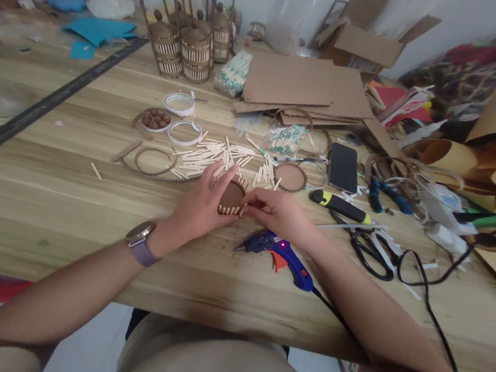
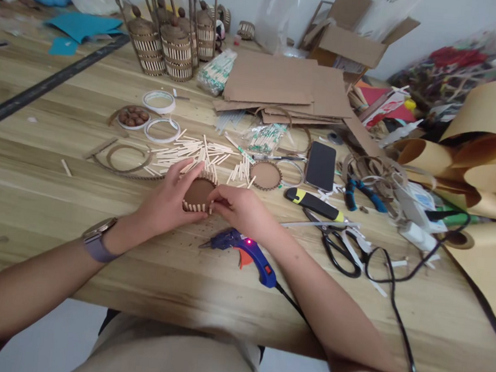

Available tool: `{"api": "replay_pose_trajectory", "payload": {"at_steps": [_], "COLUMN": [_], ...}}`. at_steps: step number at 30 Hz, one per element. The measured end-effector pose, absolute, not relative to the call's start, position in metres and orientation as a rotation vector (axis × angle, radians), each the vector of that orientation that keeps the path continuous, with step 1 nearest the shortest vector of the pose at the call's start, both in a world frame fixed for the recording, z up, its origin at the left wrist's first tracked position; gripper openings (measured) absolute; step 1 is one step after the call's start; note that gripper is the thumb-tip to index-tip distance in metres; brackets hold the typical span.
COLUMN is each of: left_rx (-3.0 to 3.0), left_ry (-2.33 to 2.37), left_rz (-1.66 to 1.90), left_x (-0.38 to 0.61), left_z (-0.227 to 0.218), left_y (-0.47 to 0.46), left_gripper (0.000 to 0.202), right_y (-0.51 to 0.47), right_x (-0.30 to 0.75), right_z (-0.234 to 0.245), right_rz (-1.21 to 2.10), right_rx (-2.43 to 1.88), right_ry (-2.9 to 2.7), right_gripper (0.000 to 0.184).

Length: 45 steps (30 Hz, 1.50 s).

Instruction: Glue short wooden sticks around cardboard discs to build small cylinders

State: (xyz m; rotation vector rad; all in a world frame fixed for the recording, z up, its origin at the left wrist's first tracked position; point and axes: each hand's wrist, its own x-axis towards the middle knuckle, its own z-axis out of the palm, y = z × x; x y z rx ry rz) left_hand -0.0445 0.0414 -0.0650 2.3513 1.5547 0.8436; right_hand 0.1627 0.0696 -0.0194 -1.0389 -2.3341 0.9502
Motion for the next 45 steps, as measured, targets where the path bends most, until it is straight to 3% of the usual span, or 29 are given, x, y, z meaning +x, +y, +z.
{"api": "replay_pose_trajectory", "payload": {"at_steps": [45], "left_rx": [2.320], "left_ry": [1.441], "left_rz": [0.804], "left_x": [-0.052], "left_z": [-0.062], "left_y": [0.046], "left_gripper": [0.110], "right_y": [0.065], "right_x": [0.158], "right_z": [-0.036], "right_rz": [0.584], "right_rx": [-0.869], "right_ry": [-2.506], "right_gripper": [0.010]}}
